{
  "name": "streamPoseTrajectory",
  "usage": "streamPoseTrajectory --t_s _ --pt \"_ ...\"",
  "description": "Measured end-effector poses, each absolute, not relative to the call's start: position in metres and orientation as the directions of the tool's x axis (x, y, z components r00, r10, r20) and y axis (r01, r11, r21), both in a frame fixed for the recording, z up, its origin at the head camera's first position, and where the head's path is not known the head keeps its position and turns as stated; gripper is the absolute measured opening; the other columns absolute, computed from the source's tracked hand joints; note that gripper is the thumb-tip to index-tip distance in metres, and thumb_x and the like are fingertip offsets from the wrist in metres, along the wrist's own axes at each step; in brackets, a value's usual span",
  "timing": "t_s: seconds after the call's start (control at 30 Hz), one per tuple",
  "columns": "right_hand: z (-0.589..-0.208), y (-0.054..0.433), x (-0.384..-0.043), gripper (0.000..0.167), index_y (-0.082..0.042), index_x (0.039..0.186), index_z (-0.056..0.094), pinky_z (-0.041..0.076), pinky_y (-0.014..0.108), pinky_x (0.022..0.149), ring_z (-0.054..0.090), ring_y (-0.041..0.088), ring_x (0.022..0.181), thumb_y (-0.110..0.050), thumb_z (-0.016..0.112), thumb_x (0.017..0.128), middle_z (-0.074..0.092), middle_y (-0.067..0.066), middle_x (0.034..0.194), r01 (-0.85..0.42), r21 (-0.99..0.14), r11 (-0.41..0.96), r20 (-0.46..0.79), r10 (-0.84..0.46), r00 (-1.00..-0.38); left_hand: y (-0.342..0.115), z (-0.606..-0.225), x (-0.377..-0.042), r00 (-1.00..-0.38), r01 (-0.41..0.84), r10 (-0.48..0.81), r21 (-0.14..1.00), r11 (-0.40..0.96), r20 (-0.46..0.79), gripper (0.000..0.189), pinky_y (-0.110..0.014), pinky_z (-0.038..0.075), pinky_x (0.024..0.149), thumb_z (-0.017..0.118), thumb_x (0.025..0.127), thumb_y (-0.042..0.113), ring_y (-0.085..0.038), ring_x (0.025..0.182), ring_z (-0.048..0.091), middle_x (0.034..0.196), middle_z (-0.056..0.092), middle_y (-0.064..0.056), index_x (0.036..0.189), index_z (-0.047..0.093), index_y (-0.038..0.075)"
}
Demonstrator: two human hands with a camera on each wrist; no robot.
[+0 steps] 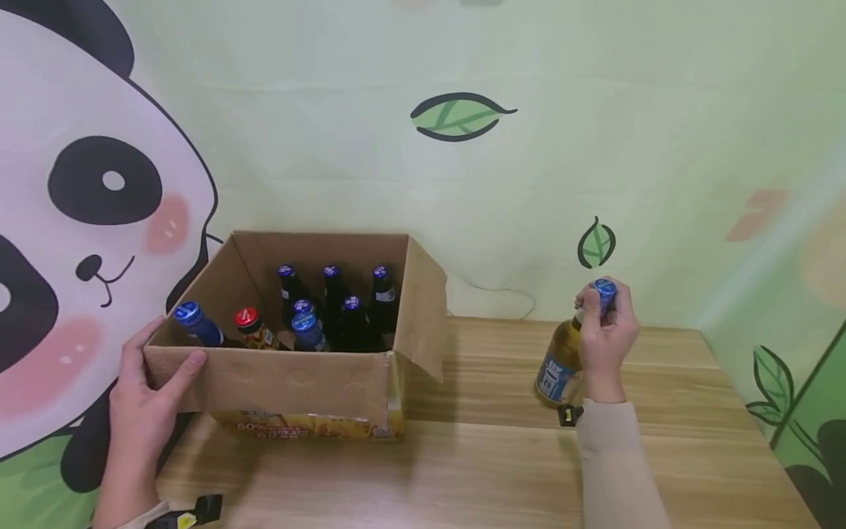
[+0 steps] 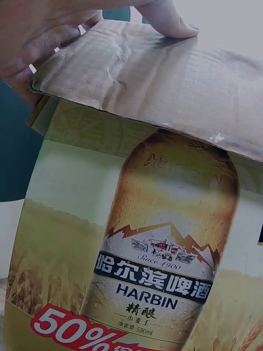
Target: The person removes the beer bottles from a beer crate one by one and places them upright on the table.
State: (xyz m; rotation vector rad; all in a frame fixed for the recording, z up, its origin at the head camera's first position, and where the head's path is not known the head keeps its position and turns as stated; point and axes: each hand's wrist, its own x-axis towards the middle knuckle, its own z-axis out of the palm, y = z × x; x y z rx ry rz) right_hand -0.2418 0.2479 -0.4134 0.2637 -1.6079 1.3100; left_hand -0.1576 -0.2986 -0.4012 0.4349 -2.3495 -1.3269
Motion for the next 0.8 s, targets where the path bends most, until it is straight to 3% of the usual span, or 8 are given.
streamPoseTrajectory --t_s 0.23,0.53,0.67,0.8 --pt "-0.415 0.259 -0.259 0.019 0.019 0.104 0.057 0.049 0.018 0.068 0.059 0.015 0.073 0.0 0.059 0.099 0.061 0.026 0.082 -0.652 -0.636 0.412 0.768 0.42 -0.484 -0.299 -0.402 -0.159 -0.875 -0.058 -0.444 0.866 0.496 0.195 0.077 -0.054 0.026 0.117 0.073 0.092 0.035 -0.035 0.141 0.038 0.159 0.038 -0.009 0.155 0.03 0.043" --pt "-0.417 0.272 -0.278 0.033 0.018 0.104 0.057 0.048 0.017 0.066 0.059 0.017 0.072 -0.015 0.061 0.102 0.062 0.027 0.082 -0.653 -0.636 0.412 0.767 0.427 -0.478 -0.299 -0.405 -0.159 -0.874 -0.042 -0.435 0.858 0.512 0.216 0.076 -0.053 0.025 0.118 0.074 0.092 0.034 -0.035 0.142 0.037 0.159 0.038 -0.009 0.155 0.032 0.042" --pt "-0.414 0.275 -0.288 0.037 0.019 0.104 0.056 0.047 0.018 0.066 0.059 0.017 0.072 -0.017 0.061 0.102 0.062 0.023 0.081 -0.653 -0.644 0.399 0.76 0.427 -0.489 -0.3 -0.405 -0.159 -0.87 -0.058 -0.449 0.862 0.504 0.204 0.076 -0.05 0.026 0.117 0.074 0.092 0.035 -0.033 0.141 0.039 0.158 0.039 -0.007 0.155 0.032 0.043" --pt "-0.414 0.278 -0.296 0.04 0.02 0.104 0.056 0.047 0.017 0.066 0.059 0.014 0.071 -0.019 0.061 0.102 0.062 0.022 0.081 -0.66 -0.636 0.4 0.767 0.42 -0.486 -0.301 -0.406 -0.158 -0.863 -0.074 -0.468 0.869 0.49 0.19 0.075 -0.038 0.028 0.117 0.073 0.092 0.036 -0.027 0.142 0.039 0.159 0.039 -0.003 0.154 0.032 0.043"
